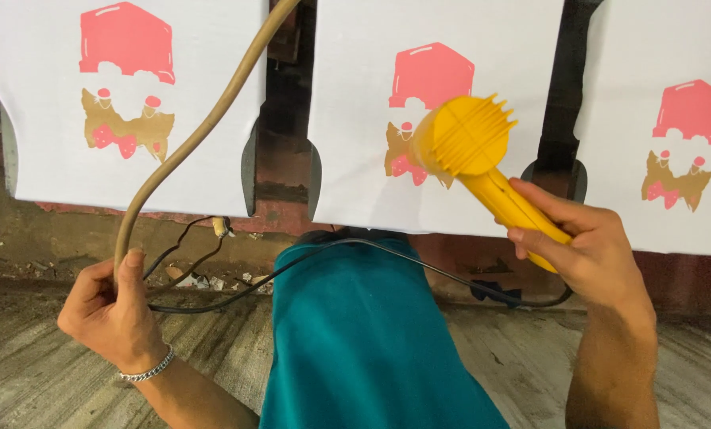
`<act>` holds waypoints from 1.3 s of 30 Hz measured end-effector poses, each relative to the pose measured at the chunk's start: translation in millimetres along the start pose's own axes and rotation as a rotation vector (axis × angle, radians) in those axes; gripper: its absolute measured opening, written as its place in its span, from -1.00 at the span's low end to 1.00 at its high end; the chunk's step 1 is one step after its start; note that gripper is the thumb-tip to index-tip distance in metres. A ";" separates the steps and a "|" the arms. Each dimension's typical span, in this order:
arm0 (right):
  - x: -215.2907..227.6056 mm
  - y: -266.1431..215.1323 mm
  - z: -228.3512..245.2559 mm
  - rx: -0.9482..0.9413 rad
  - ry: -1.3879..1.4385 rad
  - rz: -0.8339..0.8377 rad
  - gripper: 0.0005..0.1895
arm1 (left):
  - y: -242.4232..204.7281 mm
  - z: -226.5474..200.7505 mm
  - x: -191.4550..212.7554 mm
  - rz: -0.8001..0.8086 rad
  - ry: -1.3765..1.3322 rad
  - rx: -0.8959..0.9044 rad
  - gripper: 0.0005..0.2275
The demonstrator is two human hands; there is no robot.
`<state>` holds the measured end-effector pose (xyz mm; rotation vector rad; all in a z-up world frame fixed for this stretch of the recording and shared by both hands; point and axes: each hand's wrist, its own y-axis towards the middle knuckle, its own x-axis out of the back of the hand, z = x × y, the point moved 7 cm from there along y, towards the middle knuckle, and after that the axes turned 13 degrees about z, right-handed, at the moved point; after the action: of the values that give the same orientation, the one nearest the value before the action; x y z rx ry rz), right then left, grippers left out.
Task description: The person uses a yellow heat gun to apply heat to a printed design on white t-shirts laid out on a workbench. They move the heat gun back and forth over the design on each shirt in sequence.
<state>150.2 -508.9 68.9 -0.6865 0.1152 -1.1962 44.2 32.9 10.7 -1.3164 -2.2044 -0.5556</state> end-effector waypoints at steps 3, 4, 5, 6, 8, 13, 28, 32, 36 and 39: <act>-11.4 11.4 -2.8 0.078 0.078 0.121 -0.37 | -0.2 -9.2 -4.3 0.013 -0.019 -0.003 -0.73; -17.3 17.8 3.1 0.076 0.077 0.122 -0.37 | 0.4 -10.3 -4.2 0.014 -0.018 -0.001 -0.73; -21.5 24.1 9.3 0.086 0.063 0.104 -0.39 | 0.6 -12.1 -4.3 0.010 -0.007 -0.010 -0.73; -26.2 29.9 15.2 0.095 0.050 0.083 -0.41 | 1.6 -13.9 -4.3 0.009 0.004 -0.021 -0.74; -20.4 26.0 15.3 0.058 0.065 0.055 -0.39 | 0.8 -17.3 -3.6 0.008 -0.022 -0.025 -0.74; -0.2 7.5 -1.0 0.016 0.096 0.072 -0.36 | -5.9 -19.0 5.3 -0.009 -0.043 0.006 -0.74; -128.4 64.1 17.2 0.187 0.666 0.221 -0.26 | 42.0 -18.7 73.5 -0.123 -0.044 -0.014 -0.83; -203.8 88.4 58.5 0.182 0.601 0.287 0.02 | 89.2 5.6 103.2 -0.078 -0.073 -0.045 -0.84; -284.7 112.4 109.6 0.426 0.590 0.359 -0.02 | 136.3 49.5 141.3 -0.017 -0.099 -0.003 -0.85; -328.8 130.2 155.5 0.497 0.474 0.276 -0.09 | 166.1 98.8 182.5 -0.018 -0.190 -0.017 -0.88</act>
<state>196.5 -127.0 33.4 0.0558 0.2870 -1.0431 97.8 288.8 58.6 -1.4108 -2.3703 -0.4736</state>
